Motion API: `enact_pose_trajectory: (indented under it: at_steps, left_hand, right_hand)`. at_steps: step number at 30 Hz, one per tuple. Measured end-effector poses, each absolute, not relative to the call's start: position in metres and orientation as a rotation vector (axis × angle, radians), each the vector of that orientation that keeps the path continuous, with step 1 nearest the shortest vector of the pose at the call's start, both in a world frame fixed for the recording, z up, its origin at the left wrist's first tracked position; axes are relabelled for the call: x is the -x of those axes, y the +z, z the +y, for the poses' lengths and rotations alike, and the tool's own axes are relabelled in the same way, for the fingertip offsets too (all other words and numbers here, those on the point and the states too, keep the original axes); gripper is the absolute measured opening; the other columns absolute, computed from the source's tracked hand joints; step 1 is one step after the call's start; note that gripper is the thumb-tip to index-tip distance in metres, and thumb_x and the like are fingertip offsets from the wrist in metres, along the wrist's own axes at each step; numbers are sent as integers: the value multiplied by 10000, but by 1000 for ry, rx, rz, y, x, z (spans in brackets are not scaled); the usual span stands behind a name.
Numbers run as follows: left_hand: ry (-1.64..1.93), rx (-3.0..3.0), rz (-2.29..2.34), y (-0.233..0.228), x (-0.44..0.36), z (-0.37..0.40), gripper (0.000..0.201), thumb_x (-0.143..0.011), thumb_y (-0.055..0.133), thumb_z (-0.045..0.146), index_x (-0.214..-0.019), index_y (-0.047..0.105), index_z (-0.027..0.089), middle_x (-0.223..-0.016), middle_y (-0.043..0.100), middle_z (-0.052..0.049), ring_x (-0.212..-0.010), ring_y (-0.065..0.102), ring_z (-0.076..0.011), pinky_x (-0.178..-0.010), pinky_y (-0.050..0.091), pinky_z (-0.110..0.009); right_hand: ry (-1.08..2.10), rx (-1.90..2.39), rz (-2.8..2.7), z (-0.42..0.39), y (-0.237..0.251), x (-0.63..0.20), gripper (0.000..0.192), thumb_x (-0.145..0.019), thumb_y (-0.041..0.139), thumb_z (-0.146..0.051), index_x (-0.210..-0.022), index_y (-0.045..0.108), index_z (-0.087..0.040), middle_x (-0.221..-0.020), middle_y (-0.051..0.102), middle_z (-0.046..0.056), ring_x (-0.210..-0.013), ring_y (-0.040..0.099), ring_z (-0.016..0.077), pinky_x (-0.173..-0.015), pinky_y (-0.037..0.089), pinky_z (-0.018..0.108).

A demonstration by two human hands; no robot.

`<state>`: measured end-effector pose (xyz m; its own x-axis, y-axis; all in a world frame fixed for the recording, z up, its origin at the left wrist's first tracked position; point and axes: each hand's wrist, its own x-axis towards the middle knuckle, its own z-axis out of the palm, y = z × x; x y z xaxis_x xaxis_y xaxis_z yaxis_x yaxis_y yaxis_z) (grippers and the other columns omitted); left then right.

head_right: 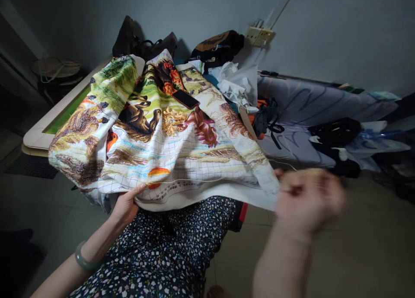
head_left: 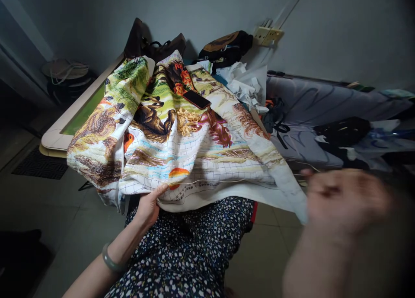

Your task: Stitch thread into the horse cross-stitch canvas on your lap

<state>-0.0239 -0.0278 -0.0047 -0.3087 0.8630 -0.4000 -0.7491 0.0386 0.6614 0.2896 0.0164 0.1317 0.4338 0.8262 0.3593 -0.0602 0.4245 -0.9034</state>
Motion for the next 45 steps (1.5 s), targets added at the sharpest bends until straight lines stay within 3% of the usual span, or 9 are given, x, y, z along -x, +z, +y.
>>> enact_pose_trajectory:
  at_steps: [2, 5, 7, 13, 21, 31, 36, 40, 45]
  left_hand:
    - [1592, -171, 983, -3, 24, -28, 630, -583, 820, 120, -1189, 652, 166, -1113, 712, -95, -1109, 624, -273, -1037, 432, -400]
    - [1566, -178, 980, -2, 26, -29, 607, -584, 819, 135, -1170, 663, 145, -1079, 722, -105, -1077, 639, -276, -1023, 439, -404]
    - [1536, -176, 996, -2, 26, -30, 575, -574, 824, 151, -1130, 681, 125, -1030, 734, -109, -1036, 655, -273, -1004, 450, -403]
    - [1485, -134, 1056, -1, 26, -31, 427, -556, 828, 170, -963, 731, 85, -904, 751, -104, -866, 688, -229, -924, 488, -360]
    - [1544, -142, 1047, 2, 24, -28, 531, -526, 826, 136, -1045, 715, 116, -941, 749, -86, -882, 686, -224, -918, 485, -352]
    - [1553, -162, 1059, 1, 23, -28, 520, -532, 824, 137, -1039, 710, 110, -902, 750, -80, -869, 689, -228, -956, 470, -381]
    - [1600, -166, 1057, -2, 21, -29, 533, -525, 831, 129, -1043, 708, 126, -907, 746, -65, -904, 683, -228, -949, 469, -360]
    - [1566, -165, 1045, -3, 22, -29, 482, -567, 833, 180, -1028, 709, 119, -834, 735, -50, -814, 679, -193, -891, 486, -335]
    - [1572, -158, 1065, 1, 22, -23, 490, -584, 827, 177, -1054, 695, 139, -906, 734, -55, -876, 673, -189, -911, 477, -330]
  right_hand:
    - [911, 964, -982, 24, 89, -234, 243, -762, 727, -295, -662, 519, -221, -463, 402, -84, -370, 377, 59, -379, 381, 197]
    - [1363, 1044, -1135, 12, 44, -161, 134, -831, 625, -327, -858, 553, -217, -508, 484, -84, -374, 418, 67, -369, 376, 179]
    - [1476, 1105, -1326, -2, 29, -128, 147, -861, 564, -323, -912, 596, -189, -540, 531, -58, -399, 457, 70, -379, 377, 170]
    - [1186, 1218, -1684, -14, 26, -97, 232, -852, 514, -237, -902, 723, -149, -548, 596, -1, -424, 496, 84, -408, 388, 175]
    - [1048, 1258, -1755, -13, 29, -93, 256, -821, 497, -170, -889, 741, -138, -627, 679, 36, -520, 595, 129, -449, 418, 190]
    - [938, 1336, -1796, -12, 29, -89, 239, -799, 510, -132, -847, 744, -150, -667, 714, 38, -536, 603, 138, -528, 443, 216]
    - [973, 1398, -1761, -14, 26, -84, 199, -797, 507, -141, -810, 705, -158, -616, 684, 31, -494, 576, 131, -478, 418, 206]
    - [1209, 1381, -1621, -16, 22, -82, 142, -840, 484, -221, -826, 615, -168, -528, 600, -19, -364, 497, 99, -394, 382, 188]
    - [1351, 1288, -1415, -15, 11, -83, 130, -802, 556, -281, -755, 588, -164, -637, 618, 3, -481, 573, 111, -457, 457, 193]
